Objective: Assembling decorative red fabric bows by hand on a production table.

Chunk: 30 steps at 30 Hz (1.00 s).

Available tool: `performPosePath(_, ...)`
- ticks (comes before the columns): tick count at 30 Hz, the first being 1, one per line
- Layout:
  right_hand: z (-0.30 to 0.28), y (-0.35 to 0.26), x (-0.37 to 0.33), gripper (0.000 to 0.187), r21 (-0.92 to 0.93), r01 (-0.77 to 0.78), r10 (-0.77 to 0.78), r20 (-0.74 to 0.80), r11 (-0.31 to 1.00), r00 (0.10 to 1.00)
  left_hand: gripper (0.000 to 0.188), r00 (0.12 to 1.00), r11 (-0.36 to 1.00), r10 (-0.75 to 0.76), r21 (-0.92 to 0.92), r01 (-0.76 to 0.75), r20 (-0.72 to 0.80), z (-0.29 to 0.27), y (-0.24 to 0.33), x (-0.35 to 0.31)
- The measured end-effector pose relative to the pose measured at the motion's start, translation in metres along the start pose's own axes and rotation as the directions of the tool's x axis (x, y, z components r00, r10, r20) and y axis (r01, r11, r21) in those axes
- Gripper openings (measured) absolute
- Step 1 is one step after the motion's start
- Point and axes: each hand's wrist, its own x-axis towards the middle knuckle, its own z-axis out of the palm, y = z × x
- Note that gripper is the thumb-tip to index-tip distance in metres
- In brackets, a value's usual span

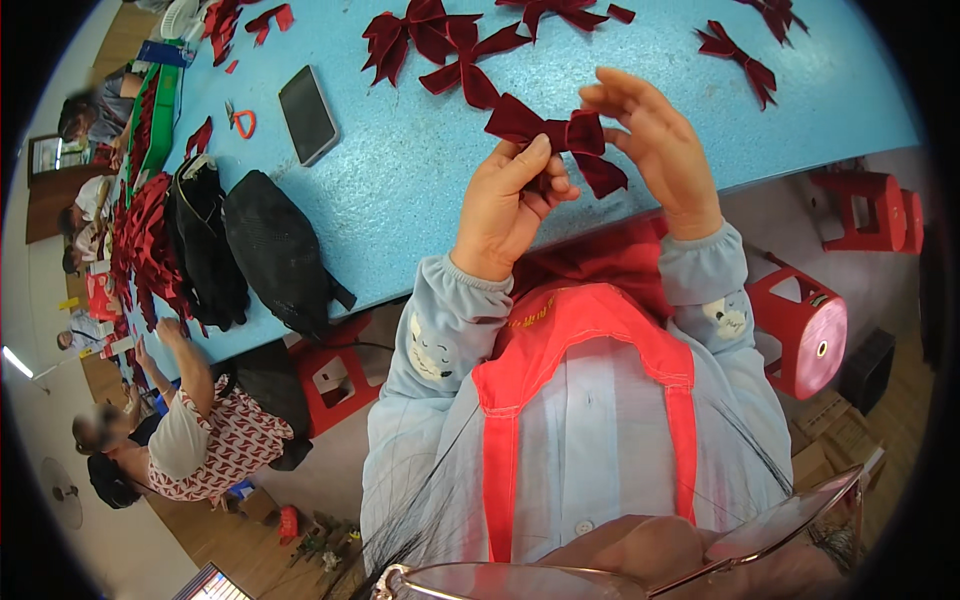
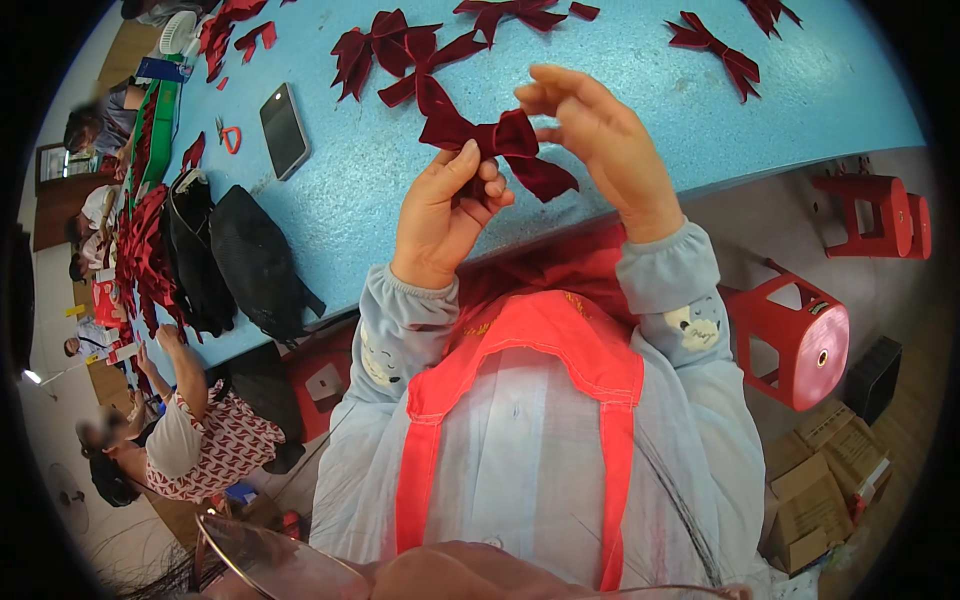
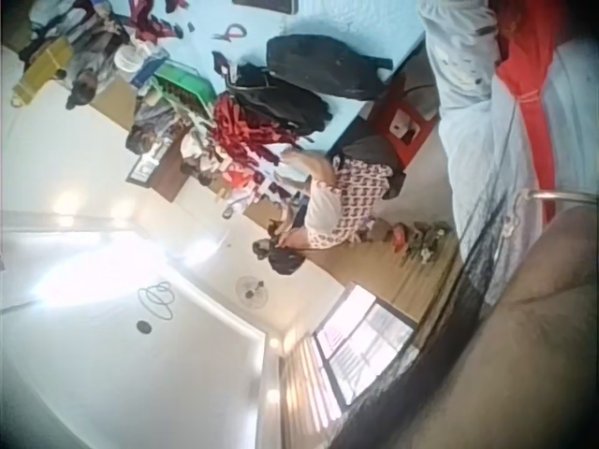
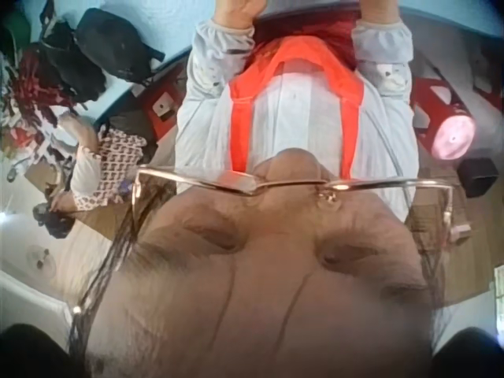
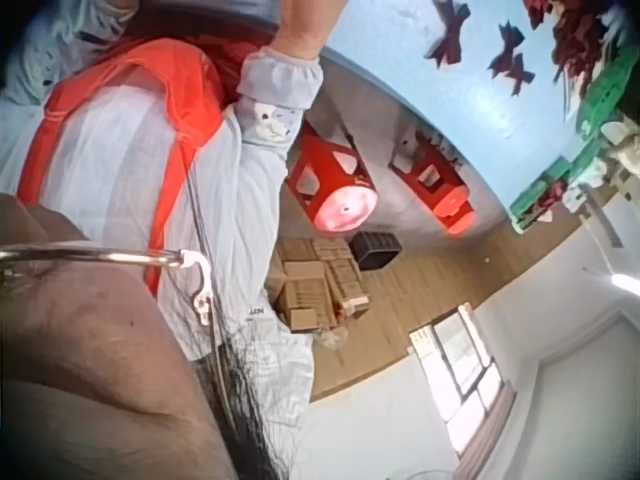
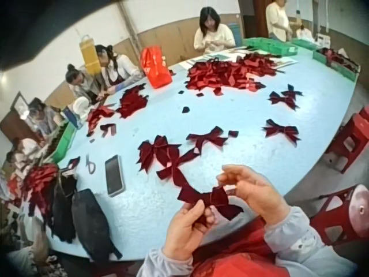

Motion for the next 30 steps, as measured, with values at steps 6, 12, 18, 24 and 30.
performPosePath(6, 0.002, 0.006, -0.012, 0.042, -0.167, 0.041, -0.023, 0.109, 0.985, 0.994, 0.018, 0.999, 0.998, 0.044, -0.035, -0.044, 0.005, 0.012, -0.006, -0.004)
performPosePath(12, -0.002, 0.016, -0.012, 0.032, -0.233, 0.06, -0.055, 0.027, 0.971, 0.998, 0.024, 0.987, 0.979, 0.162, 0.13, -0.159, -0.014, 0.024, -0.017, -0.009)
performPosePath(18, 0.0, 0.014, -0.008, 0.02, -0.189, 0.15, -0.147, 0.03, 0.97, 0.989, 0.029, 0.962, 0.933, 0.272, 0.246, -0.261, -0.011, 0.016, 0.002, -0.011)
performPosePath(24, 0.007, 0.022, -0.008, 0.016, -0.259, 0.226, -0.217, 0.064, 0.939, 0.974, 0.029, 0.953, 0.887, 0.297, 0.352, -0.298, 0.058, 0.026, 0.005, -0.009)
performPosePath(30, 0.016, 0.019, -0.008, 0.015, -0.099, 0.096, -0.099, -0.026, 0.99, 0.995, 0.028, 0.983, 0.956, 0.186, 0.231, -0.179, -0.008, 0.03, 0.002, -0.008)
